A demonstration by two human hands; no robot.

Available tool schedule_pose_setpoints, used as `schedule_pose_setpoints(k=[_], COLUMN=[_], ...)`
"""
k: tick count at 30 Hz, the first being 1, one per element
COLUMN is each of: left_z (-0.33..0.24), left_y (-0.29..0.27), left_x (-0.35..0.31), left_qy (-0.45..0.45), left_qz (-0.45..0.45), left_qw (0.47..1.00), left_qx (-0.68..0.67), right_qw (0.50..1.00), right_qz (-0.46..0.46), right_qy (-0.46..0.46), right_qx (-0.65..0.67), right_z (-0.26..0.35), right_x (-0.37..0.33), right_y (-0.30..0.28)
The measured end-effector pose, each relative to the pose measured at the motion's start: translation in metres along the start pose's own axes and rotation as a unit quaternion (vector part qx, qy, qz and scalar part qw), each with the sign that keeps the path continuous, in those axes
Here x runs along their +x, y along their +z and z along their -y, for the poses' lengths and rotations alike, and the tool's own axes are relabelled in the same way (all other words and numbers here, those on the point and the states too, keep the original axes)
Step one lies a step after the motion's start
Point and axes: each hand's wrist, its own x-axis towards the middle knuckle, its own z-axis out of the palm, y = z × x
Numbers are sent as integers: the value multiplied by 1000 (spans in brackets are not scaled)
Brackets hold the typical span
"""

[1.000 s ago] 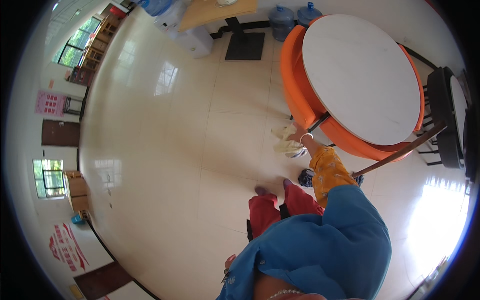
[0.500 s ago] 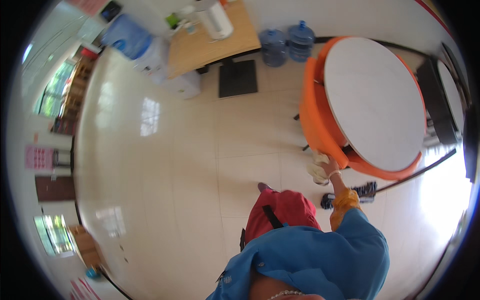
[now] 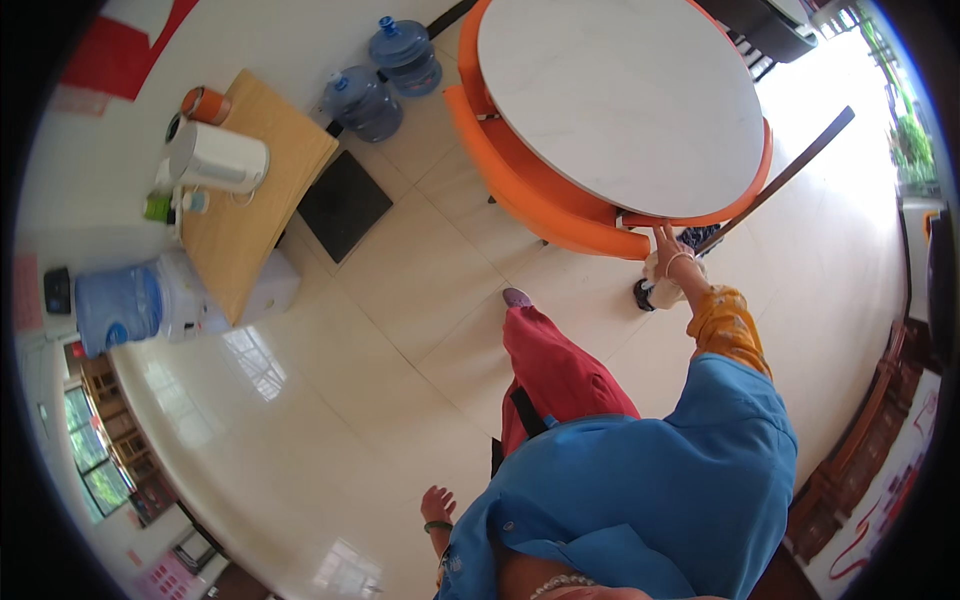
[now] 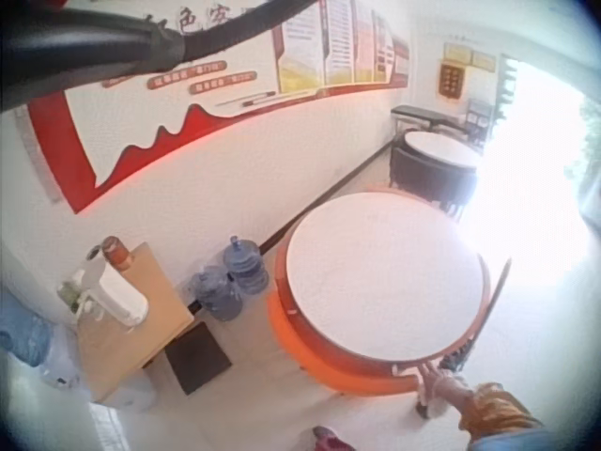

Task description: The person wipes the surfaces of several tables and a desk in a room using a white cloth. They move from a black rectangular table to a white round table, then to an orange round table, and finally to a wooden desk, wiping each surface thoroughly.

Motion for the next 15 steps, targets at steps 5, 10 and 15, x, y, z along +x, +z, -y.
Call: schedule_pose_setpoints(k=[5, 10, 15], left_z=[-61, -122, -136], left_y=[37, 50, 50], left_x=[18, 57, 72], left_qy=[8, -73, -81], left_qz=[95, 100, 76], left_qw=[982, 990, 984], left_qx=[163, 65, 139], right_qw=[997, 996, 989], right_qz=[7, -88, -64], right_qy=[68, 12, -127], right_qx=[-23, 13, 50], right_z=[-11, -56, -96], right_x=[43, 10, 3], right_y=[-19, 30, 60])
